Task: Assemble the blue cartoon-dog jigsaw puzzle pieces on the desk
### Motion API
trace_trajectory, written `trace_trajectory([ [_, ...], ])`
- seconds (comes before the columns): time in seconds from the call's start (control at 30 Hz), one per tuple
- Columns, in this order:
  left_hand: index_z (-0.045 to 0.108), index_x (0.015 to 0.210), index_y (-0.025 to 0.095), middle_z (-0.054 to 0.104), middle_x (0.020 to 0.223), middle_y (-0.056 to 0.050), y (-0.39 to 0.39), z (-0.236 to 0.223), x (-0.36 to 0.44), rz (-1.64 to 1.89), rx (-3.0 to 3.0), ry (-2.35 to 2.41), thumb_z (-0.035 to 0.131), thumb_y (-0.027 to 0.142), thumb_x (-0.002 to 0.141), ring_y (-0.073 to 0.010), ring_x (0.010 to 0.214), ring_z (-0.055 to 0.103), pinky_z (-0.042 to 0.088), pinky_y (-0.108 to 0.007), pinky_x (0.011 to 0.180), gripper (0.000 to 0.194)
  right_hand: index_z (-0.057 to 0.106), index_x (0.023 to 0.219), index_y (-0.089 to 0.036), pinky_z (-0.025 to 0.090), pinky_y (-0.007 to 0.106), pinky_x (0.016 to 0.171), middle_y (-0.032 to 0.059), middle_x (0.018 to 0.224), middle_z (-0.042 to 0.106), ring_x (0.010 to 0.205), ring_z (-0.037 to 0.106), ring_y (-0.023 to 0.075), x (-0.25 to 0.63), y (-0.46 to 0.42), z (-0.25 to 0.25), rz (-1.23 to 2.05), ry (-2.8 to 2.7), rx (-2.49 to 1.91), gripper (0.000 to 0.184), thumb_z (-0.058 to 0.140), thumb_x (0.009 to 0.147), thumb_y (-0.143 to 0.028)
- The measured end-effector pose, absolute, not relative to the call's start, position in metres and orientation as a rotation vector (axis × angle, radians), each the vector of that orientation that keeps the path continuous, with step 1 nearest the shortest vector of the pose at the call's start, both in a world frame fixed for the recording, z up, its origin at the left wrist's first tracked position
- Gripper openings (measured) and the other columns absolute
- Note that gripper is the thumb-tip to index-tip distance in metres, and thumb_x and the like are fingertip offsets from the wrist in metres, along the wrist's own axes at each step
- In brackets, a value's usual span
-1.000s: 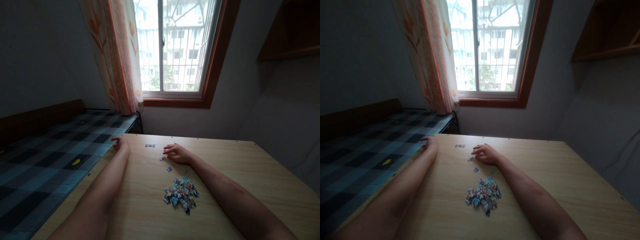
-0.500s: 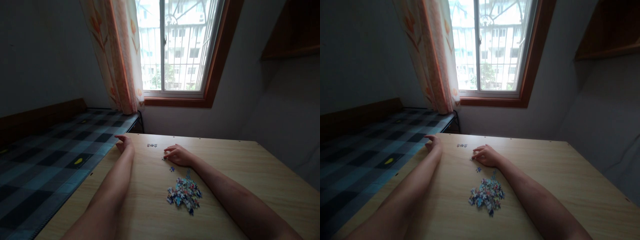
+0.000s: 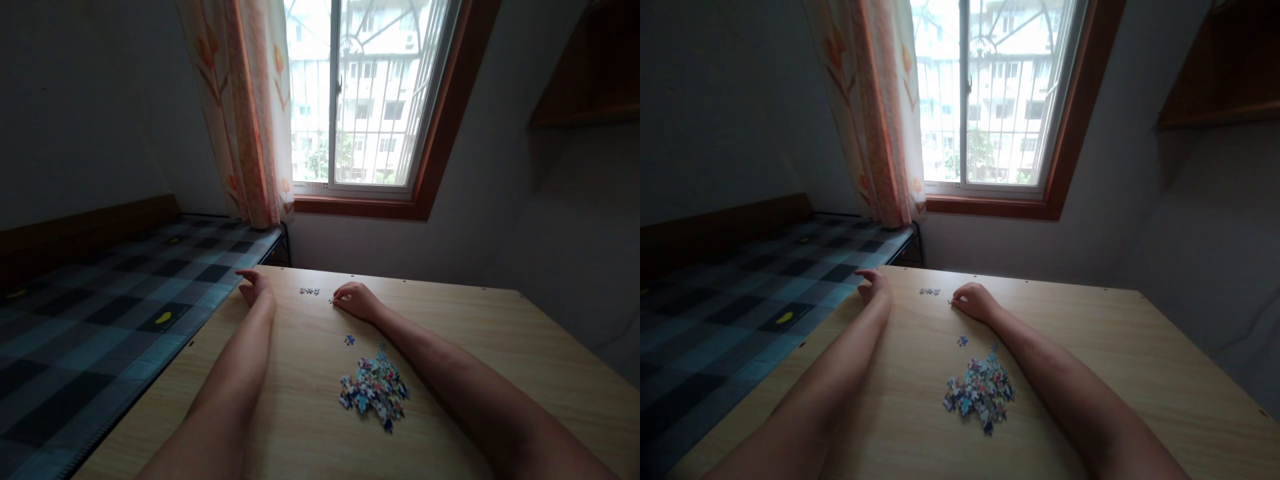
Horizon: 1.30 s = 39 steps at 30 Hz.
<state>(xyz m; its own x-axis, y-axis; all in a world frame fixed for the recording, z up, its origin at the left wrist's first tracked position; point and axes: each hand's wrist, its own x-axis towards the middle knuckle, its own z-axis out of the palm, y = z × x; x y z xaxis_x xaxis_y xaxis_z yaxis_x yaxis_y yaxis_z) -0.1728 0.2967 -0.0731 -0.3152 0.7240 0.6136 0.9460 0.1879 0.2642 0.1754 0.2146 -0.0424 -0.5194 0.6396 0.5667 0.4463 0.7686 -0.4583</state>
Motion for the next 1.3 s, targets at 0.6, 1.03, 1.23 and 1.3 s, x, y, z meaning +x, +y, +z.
trace_trajectory([
  [0.6,0.058,0.126,0.012,0.063,0.120,-0.013,0.292,-0.074,-0.173,-0.989,-1.526,-2.022,0.056,0.033,0.098,-0.0286,0.112,0.063,0.056,-0.052,0.092,0.035,0.081,0.086,-0.027,0.053,0.031,0.088,0.0015,0.094,0.080,0.090,0.073,0.0198,0.160,0.242,-0.046,0.204,-2.274,-0.846,0.015,0.067,0.087,-0.022],
  [1.03,0.050,0.135,0.010,0.070,0.103,-0.014,0.289,-0.067,-0.172,-1.004,-1.533,-2.016,0.037,0.023,0.099,-0.0378,0.120,0.062,0.050,-0.068,0.095,0.040,0.081,0.090,-0.027,0.052,0.028,0.090,0.0019,0.099,0.079,0.095,0.073,0.0188,0.157,0.231,-0.039,0.157,-2.321,-0.842,0.019,0.063,0.090,-0.022],
  [1.23,0.047,0.139,0.014,0.070,0.108,-0.014,0.288,-0.067,-0.171,-1.008,-1.554,-2.021,0.042,0.026,0.098,-0.0384,0.119,0.062,0.049,-0.070,0.094,0.043,0.081,0.089,-0.027,0.053,0.029,0.089,0.0020,0.099,0.079,0.094,0.073,0.0195,0.156,0.230,-0.039,0.151,-2.324,-0.842,0.020,0.062,0.090,-0.022],
  [1.3,0.048,0.139,0.014,0.069,0.109,-0.015,0.288,-0.067,-0.172,-1.006,-1.557,-2.026,0.044,0.028,0.098,-0.0387,0.119,0.062,0.050,-0.070,0.094,0.044,0.081,0.089,-0.027,0.053,0.029,0.089,0.0017,0.099,0.079,0.094,0.073,0.0192,0.156,0.230,-0.039,0.152,-2.323,-0.841,0.020,0.062,0.090,-0.021],
])
